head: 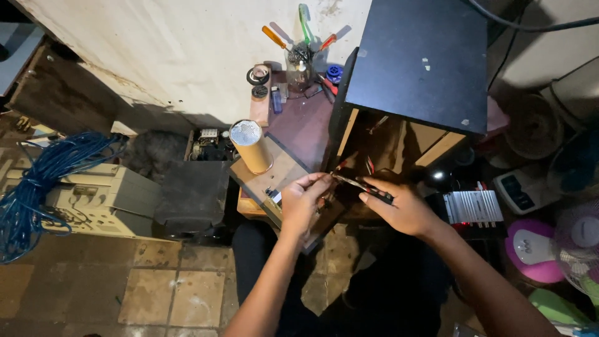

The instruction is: The person is working on an electronic device with a cylindrical component, likely a speaker, mounted on a wooden board. They use a screwdriver to adjust connections on a circuit board and later use pliers to strip the insulation from wires.

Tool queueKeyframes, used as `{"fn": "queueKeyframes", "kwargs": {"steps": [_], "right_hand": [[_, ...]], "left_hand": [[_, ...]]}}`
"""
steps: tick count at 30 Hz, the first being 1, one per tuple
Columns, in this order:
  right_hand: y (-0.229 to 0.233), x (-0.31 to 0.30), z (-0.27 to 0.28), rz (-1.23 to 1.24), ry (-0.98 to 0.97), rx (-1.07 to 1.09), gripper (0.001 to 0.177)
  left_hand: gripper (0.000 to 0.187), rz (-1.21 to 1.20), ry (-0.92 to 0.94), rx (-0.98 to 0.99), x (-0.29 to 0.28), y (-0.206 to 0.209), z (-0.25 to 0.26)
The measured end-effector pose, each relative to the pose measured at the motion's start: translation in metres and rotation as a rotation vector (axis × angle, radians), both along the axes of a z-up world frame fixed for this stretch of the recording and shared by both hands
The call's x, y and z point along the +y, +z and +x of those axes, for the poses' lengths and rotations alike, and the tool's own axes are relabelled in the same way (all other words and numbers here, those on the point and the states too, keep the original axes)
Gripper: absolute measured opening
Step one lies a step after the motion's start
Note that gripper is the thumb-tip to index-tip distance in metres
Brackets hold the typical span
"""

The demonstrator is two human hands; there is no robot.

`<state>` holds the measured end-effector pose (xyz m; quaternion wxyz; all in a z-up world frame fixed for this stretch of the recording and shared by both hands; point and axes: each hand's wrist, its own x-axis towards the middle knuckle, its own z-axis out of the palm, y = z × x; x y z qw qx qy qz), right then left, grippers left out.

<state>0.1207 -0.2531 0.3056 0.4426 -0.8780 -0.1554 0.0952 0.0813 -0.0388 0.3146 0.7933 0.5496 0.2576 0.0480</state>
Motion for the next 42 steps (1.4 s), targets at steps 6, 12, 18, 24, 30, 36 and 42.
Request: {"fn": "queueKeyframes", "kwargs": {"steps": [6, 12, 18, 24, 30, 36, 42], "right_hand": [[-0.011, -0.008, -0.003, 0.157, 0.092, -0.139, 0.031], [-0.011, -0.008, 0.012, 0.143, 0.186, -0.188, 0.031], [-0.013, -0.011, 0.013, 0.1, 0.181, -0.153, 0.028], [-0.004, -0.005, 0.007, 0.131, 0.148, -0.117, 0.027], [-0.035, -0.022, 0.003, 0.137, 0.105, -0.098, 0.026], [-0.054, -0.02, 0.012, 0.006, 0.166, -0.283, 0.023], [-0.053, -0.015, 0.005, -0.076, 0.252, -0.402, 0.021]], "left_hand": [[0.022, -0.254, -0.067, -0.084, -0.003, 0.003, 0.001], [0.02, -0.29, -0.077, -0.069, -0.002, -0.002, 0.003], [0.025, -0.331, -0.072, -0.082, -0.005, -0.023, 0.01], [0.026, -0.261, -0.033, -0.065, -0.004, -0.002, -0.007], [0.009, 0.484, 0.311, -0.076, 0.028, -0.04, -0.044], [0.077, 0.048, 0.456, 0.16, 0.039, -0.026, -0.041], [0.108, -0.135, 0.33, 0.285, 0.033, 0.051, -0.033]]}}
